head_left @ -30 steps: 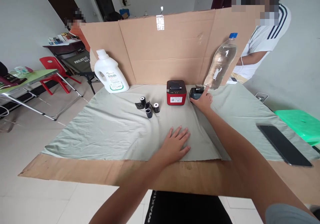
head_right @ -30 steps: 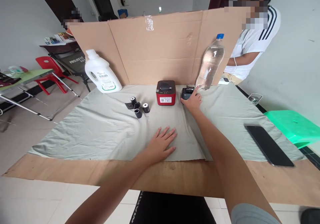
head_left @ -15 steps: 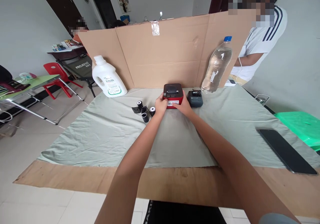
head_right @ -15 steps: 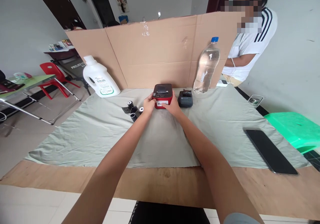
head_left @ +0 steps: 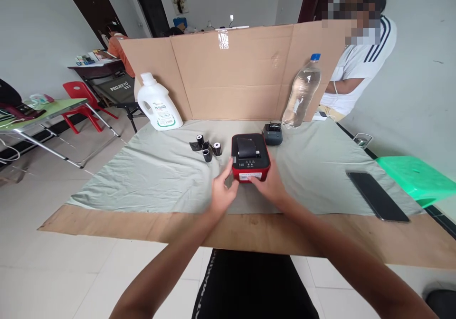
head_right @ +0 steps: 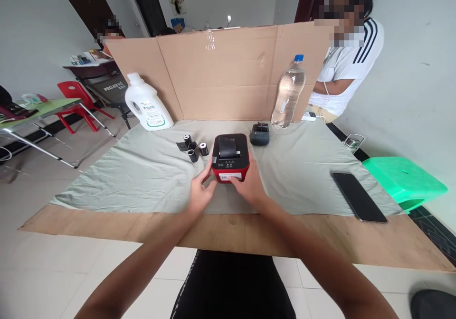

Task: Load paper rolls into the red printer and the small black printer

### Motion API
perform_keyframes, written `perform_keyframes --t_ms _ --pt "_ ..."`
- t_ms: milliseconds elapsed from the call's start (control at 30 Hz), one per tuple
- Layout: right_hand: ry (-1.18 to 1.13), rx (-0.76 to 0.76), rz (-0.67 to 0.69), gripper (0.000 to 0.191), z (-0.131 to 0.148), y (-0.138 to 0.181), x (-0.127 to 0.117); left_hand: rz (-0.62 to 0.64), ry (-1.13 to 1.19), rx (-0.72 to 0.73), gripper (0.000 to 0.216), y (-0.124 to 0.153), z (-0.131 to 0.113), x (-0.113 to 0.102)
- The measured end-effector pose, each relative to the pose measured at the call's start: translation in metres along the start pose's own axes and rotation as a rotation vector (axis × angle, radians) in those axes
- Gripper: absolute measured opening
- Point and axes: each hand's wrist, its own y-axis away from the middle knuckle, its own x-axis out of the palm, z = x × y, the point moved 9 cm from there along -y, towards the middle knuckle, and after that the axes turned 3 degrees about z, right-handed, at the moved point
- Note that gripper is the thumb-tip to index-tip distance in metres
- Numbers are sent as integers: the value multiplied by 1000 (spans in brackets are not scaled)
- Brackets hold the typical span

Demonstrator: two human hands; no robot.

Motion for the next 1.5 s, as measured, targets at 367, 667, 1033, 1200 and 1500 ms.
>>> perform_keyframes --t_ms 367,667,1033,1200,1500 --pt "81 60 -9 100 1 42 -1 -2 -208 159 61 30 -17 0" --pt "119 -86 -25 74 25 35 -18 -2 -590 492 52 31 -35 10" --pt "156 -80 20 46 20 25 -28 -39 -657 417 59 16 -29 3" --pt "160 -91 48 47 19 19 -30 -16 -641 376 58 16 -26 -1" --pt "136 -152 125 59 24 -11 -34 89 -618 416 36 -1 -46 21"
